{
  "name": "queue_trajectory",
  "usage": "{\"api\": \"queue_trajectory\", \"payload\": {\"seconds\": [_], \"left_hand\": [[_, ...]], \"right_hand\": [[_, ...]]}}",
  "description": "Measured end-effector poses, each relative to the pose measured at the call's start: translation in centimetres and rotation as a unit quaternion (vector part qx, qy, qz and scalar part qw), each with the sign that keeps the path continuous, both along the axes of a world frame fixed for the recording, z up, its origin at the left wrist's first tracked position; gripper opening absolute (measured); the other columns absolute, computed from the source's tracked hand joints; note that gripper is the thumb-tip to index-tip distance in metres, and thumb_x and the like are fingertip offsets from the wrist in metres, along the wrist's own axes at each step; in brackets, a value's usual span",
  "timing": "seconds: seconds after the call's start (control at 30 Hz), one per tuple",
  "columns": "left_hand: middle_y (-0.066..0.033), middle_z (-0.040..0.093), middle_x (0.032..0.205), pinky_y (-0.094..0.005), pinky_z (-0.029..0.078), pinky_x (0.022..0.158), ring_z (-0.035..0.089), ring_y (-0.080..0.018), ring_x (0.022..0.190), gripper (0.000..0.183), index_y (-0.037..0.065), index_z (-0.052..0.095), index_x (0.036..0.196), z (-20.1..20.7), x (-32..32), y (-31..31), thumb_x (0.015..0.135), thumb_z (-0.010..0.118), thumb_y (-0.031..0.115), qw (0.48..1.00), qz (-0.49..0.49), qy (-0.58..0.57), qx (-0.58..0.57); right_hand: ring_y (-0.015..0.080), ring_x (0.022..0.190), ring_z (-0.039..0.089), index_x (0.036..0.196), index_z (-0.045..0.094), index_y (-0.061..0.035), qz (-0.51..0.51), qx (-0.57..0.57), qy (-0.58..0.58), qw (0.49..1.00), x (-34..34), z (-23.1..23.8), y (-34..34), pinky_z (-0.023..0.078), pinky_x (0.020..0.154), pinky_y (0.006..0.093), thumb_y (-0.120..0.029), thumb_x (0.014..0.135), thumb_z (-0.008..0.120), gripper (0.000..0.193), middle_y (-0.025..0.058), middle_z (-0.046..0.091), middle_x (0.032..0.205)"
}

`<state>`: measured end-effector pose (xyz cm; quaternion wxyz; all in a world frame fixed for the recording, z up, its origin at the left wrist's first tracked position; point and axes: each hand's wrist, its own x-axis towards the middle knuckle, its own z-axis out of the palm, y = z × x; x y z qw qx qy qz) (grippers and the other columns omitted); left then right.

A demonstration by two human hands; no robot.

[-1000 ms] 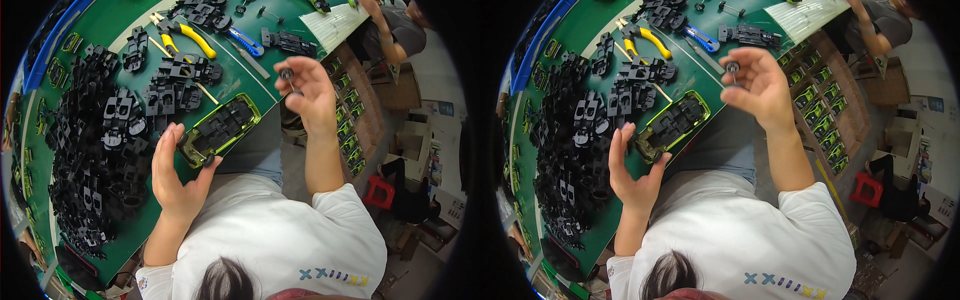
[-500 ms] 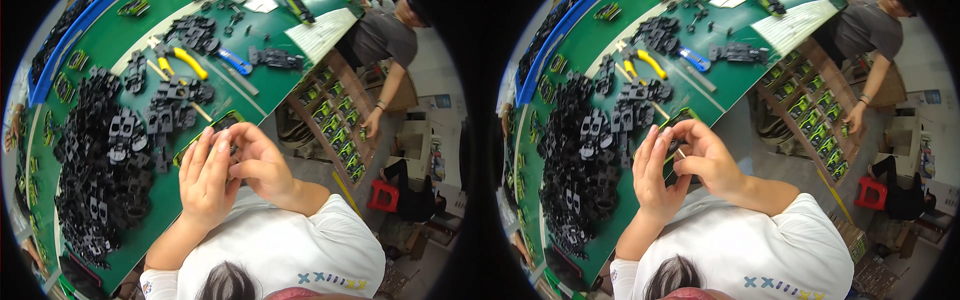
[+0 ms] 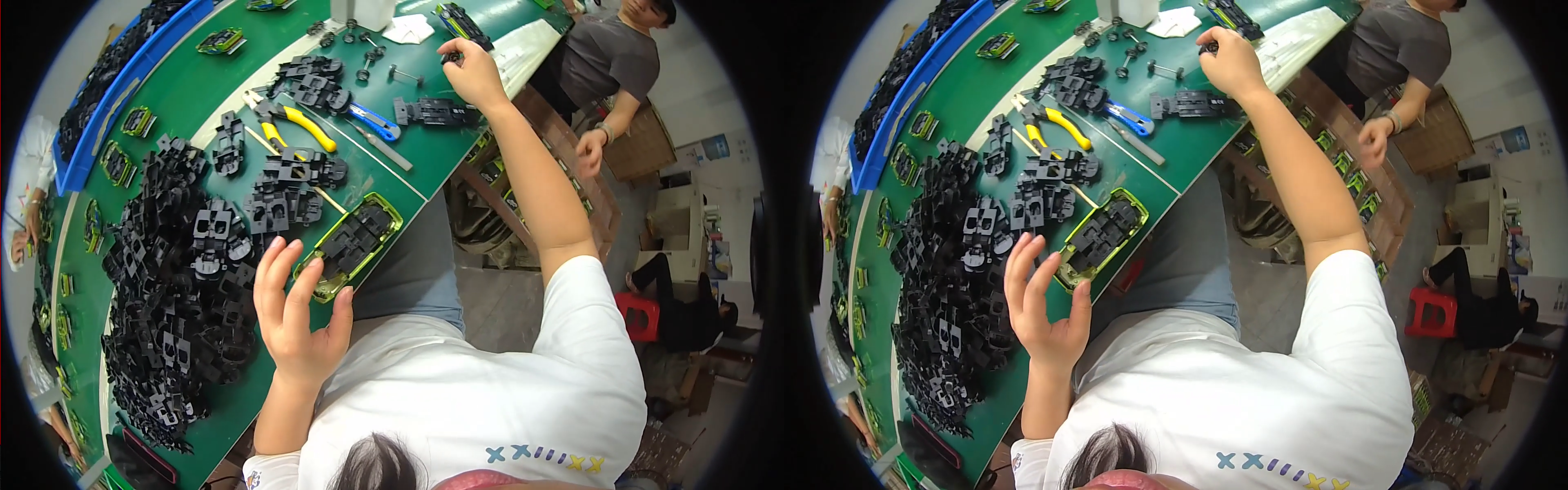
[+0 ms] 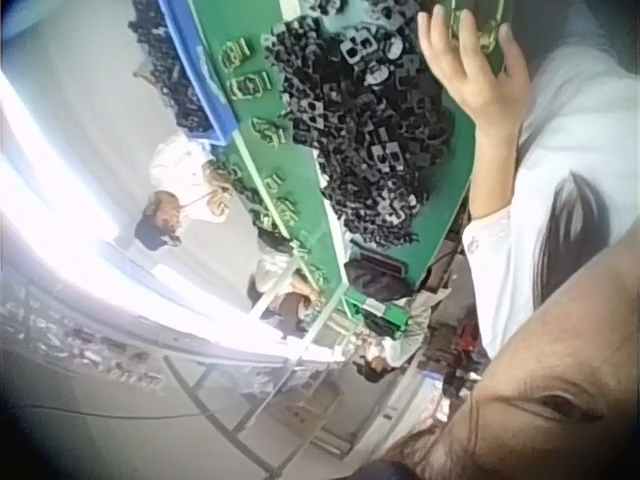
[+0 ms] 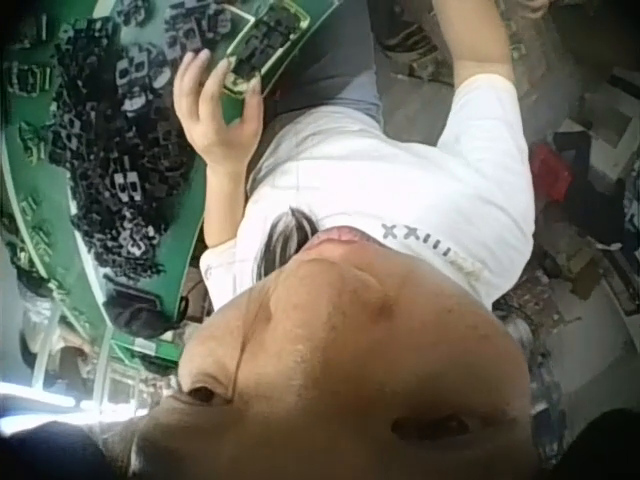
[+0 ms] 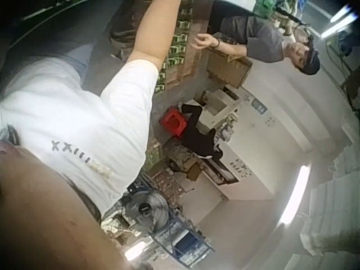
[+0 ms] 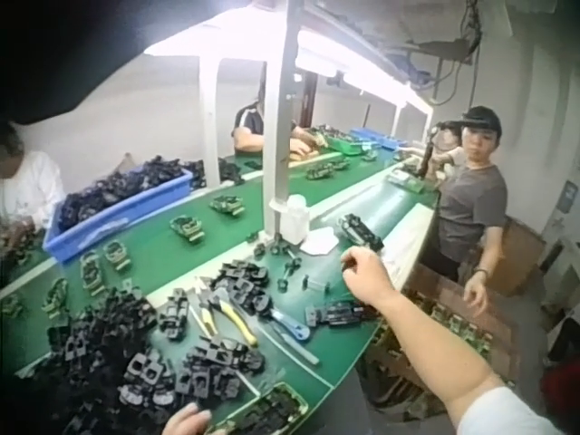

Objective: The person assembles toy cars by inserting interior plastic components and seats into car shells, snapping the chassis into place by hand, and attaching wheel axles.

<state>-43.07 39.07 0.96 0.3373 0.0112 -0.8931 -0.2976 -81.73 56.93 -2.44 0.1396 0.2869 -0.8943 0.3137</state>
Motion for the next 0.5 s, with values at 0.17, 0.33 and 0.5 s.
{"api": "queue_trajectory", "payload": {"seconds": [0.17, 0.33, 0.5], "left_hand": [[-0.0171, 0.062, 0.119, -0.0455, 0.047, 0.094, 0.058, -0.0383, 0.111, 0.040, -0.001, 0.064, 0.107, -0.3, 0.4, -0.3, 0.071, 0.080, 0.008, 1.000, 0.007, -0.012, 0.006], [-0.0151, 0.061, 0.115, -0.0436, 0.048, 0.087, 0.056, -0.0346, 0.100, 0.066, -0.002, 0.061, 0.117, -1.2, 0.5, -0.7, 0.063, 0.089, 0.023, 0.998, 0.041, -0.055, -0.006], [-0.0157, 0.061, 0.114, -0.0433, 0.045, 0.090, 0.055, -0.0348, 0.100, 0.077, -0.003, 0.056, 0.125, -1.9, 0.9, -0.6, 0.059, 0.090, 0.020, 0.991, 0.068, -0.113, -0.024]], "right_hand": [[0.0291, 0.092, 0.068, 0.106, 0.069, -0.0095, -0.011, 0.074, -0.052, 0.996, -1.1, 0.0, -0.5, 0.053, 0.087, 0.0379, -0.018, 0.074, 0.068, 0.033, 0.0113, 0.072, 0.101], [0.0219, 0.107, 0.063, 0.116, 0.067, -0.0112, 0.026, 0.047, -0.040, 0.998, -0.1, 0.2, 1.4, 0.049, 0.093, 0.0360, -0.018, 0.079, 0.069, 0.038, 0.0072, 0.068, 0.115], [0.0249, 0.104, 0.064, 0.101, 0.069, -0.0066, 0.233, -0.084, -0.061, 0.967, 15.1, 6.5, -3.5, 0.049, 0.091, 0.0375, -0.008, 0.074, 0.073, 0.028, 0.0088, 0.068, 0.105]]}}
